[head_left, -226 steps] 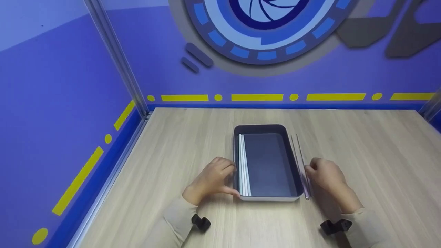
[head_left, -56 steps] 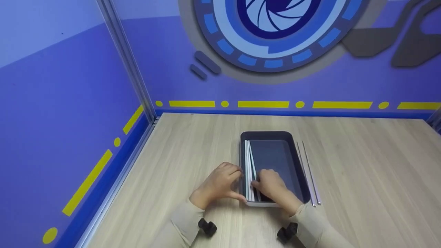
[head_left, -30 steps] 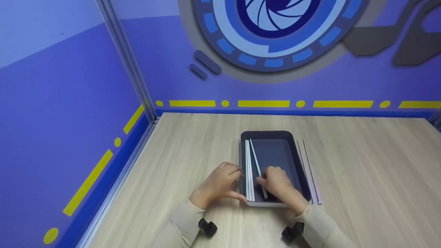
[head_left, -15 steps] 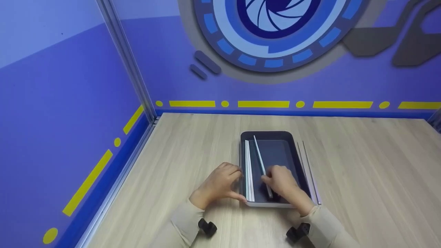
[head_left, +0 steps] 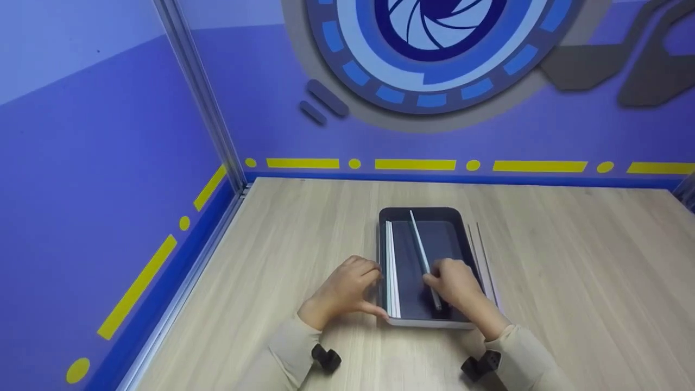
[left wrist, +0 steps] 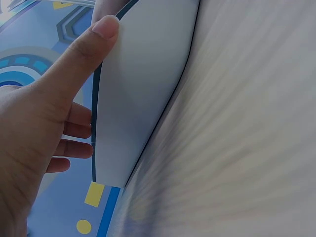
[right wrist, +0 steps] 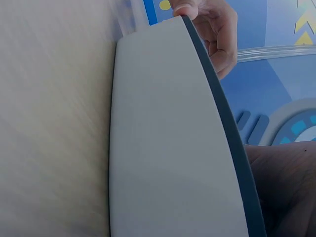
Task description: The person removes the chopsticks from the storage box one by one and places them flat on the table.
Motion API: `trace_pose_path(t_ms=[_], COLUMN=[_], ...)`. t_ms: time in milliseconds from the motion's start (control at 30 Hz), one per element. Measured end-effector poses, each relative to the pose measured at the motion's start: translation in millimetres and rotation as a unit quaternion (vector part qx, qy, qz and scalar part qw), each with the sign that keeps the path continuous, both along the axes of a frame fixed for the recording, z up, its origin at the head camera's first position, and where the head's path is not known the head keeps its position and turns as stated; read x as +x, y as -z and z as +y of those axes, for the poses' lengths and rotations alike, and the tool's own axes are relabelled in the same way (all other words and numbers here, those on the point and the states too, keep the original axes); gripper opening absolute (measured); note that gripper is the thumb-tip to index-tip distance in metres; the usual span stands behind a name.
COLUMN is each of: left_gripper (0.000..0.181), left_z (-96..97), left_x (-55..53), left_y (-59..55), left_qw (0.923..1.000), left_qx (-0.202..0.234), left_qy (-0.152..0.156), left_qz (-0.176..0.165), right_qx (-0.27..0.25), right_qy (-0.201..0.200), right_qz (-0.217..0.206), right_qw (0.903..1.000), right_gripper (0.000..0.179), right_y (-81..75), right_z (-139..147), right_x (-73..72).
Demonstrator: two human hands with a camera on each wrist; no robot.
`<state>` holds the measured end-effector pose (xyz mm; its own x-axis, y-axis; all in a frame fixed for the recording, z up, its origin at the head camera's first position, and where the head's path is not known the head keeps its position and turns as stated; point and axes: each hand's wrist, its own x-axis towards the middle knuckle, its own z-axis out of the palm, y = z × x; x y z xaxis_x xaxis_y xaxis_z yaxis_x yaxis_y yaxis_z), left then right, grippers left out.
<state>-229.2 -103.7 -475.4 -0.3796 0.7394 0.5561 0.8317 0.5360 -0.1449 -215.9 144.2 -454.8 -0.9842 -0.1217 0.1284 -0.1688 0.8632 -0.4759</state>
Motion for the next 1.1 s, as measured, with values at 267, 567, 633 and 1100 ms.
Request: trace_pose_path(t_ms=[267, 567, 633, 1100], left_gripper=[0.074, 0.073, 0.073, 0.072], left_z=[2.0, 1.2, 1.1, 0.3], left_x=[0.3, -0.6, -0.6, 0.6], left_y=[-0.2, -0.1, 0.1, -0.9], left_qw=[0.9999, 1.0, 0.9999, 0.9999], left_qx=[-0.004, 0.001, 0.006, 0.0], left_qy=[-0.008, 0.003, 0.005, 0.0], left_qz=[-0.01, -0.007, -0.007, -0.011], right_qx=[0.007, 0.006, 0.003, -0.01], right_qy=[0.002, -0.003, -0.003, 0.011], right_qz=[0.023, 0.03, 0.03, 0.018], right_qw=[0.9997, 0.9995, 0.9995, 0.9997], right_gripper=[0.028, 0.023, 0.023, 0.021], right_y=[-2.3, -6.4, -7.7, -13.5], right_z=[12.6, 25.3, 27.4, 48.2], right_x=[-0.6, -0.9, -0.8, 0.3])
